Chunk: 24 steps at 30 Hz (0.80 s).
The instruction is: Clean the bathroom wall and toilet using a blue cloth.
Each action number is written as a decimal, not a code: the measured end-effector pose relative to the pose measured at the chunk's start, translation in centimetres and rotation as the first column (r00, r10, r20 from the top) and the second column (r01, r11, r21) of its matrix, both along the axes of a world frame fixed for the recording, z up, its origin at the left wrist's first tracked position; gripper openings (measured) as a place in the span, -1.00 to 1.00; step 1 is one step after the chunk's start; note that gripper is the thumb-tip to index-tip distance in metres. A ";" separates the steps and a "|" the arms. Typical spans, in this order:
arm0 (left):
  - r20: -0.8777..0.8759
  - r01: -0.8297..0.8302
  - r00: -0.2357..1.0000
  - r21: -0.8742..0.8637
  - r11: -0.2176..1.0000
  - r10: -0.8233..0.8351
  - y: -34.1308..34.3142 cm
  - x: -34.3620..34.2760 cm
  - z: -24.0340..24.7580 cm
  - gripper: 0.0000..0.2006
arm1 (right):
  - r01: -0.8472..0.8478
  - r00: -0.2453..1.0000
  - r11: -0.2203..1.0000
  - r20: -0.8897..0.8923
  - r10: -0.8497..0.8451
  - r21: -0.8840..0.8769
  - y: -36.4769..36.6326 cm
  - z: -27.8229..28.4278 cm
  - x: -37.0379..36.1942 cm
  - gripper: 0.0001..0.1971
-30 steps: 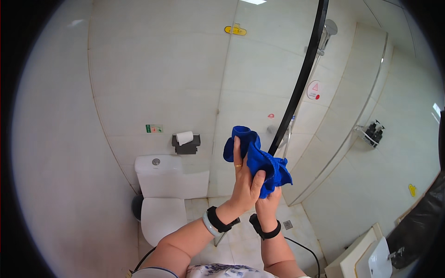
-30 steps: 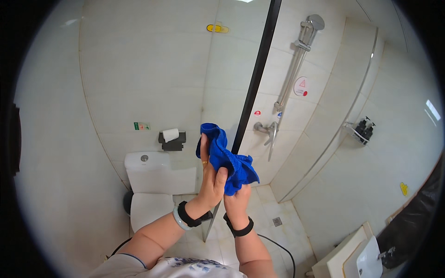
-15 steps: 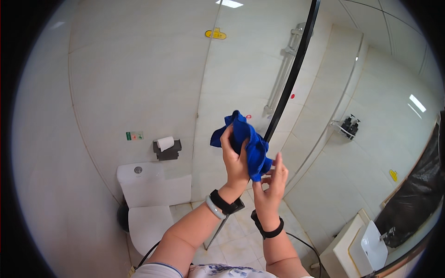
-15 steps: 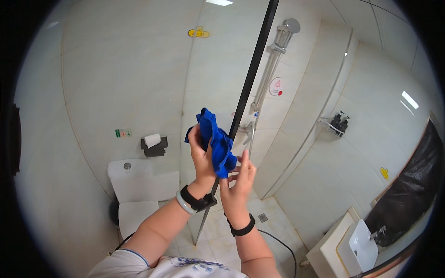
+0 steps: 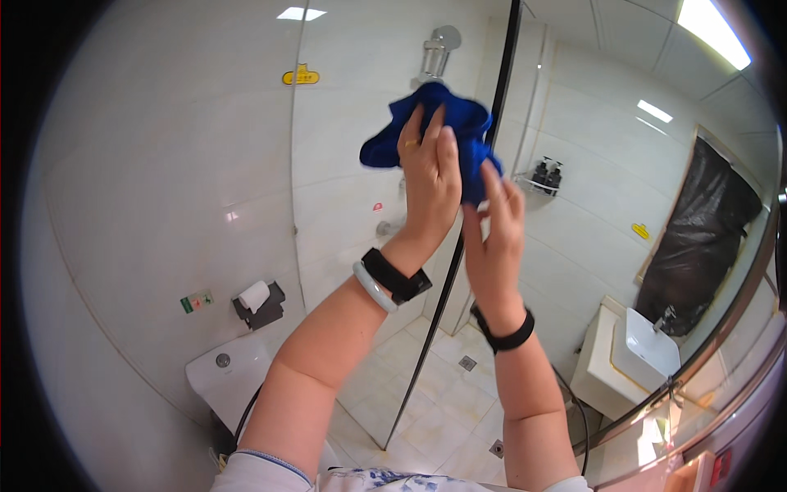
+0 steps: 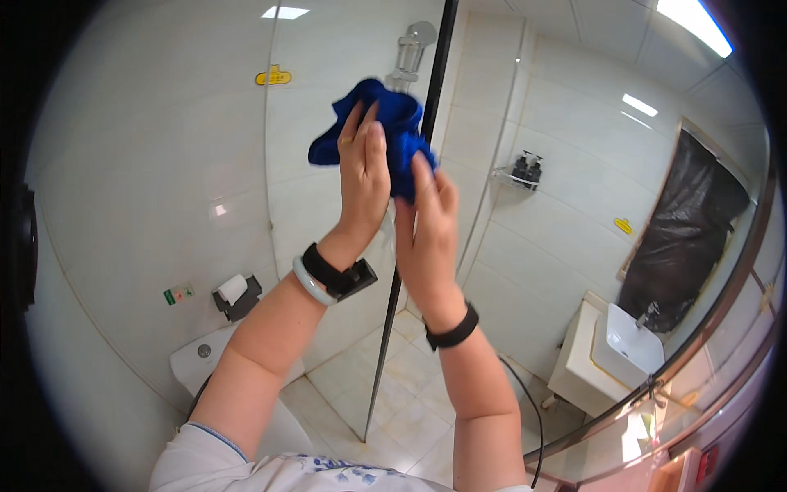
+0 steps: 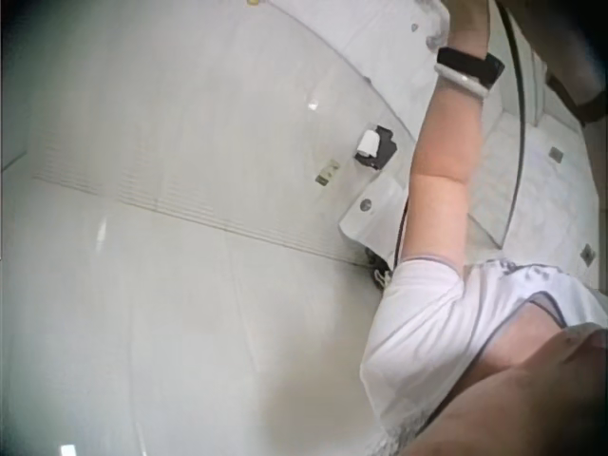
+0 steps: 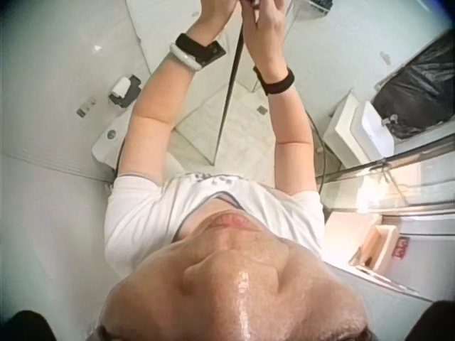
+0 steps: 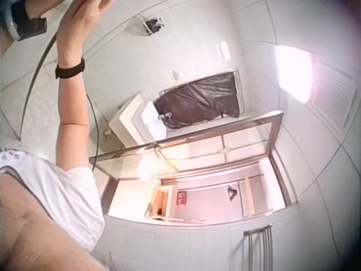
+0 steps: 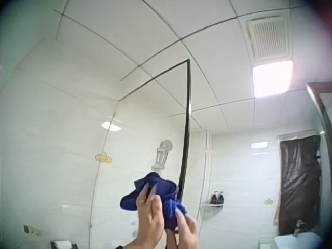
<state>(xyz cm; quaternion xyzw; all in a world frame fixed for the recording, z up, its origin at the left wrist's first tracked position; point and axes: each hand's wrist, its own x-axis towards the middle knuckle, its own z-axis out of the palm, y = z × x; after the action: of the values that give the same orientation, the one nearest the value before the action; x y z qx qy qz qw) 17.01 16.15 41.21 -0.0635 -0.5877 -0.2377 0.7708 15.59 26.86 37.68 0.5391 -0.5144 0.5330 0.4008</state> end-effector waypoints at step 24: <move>0.273 -0.186 0.937 -0.143 0.972 0.220 1.0 -0.1 -6.0 -0.45 | 0.262 0.961 0.965 0.095 -0.260 -0.015 -0.7 -2.3 -1.9 -0.58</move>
<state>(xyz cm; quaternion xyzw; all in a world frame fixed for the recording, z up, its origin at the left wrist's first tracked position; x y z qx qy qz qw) 16.92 17.14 35.26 -0.0115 -0.7093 -0.1292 0.6928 13.65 26.14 35.34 0.4358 -0.5914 0.5069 0.4509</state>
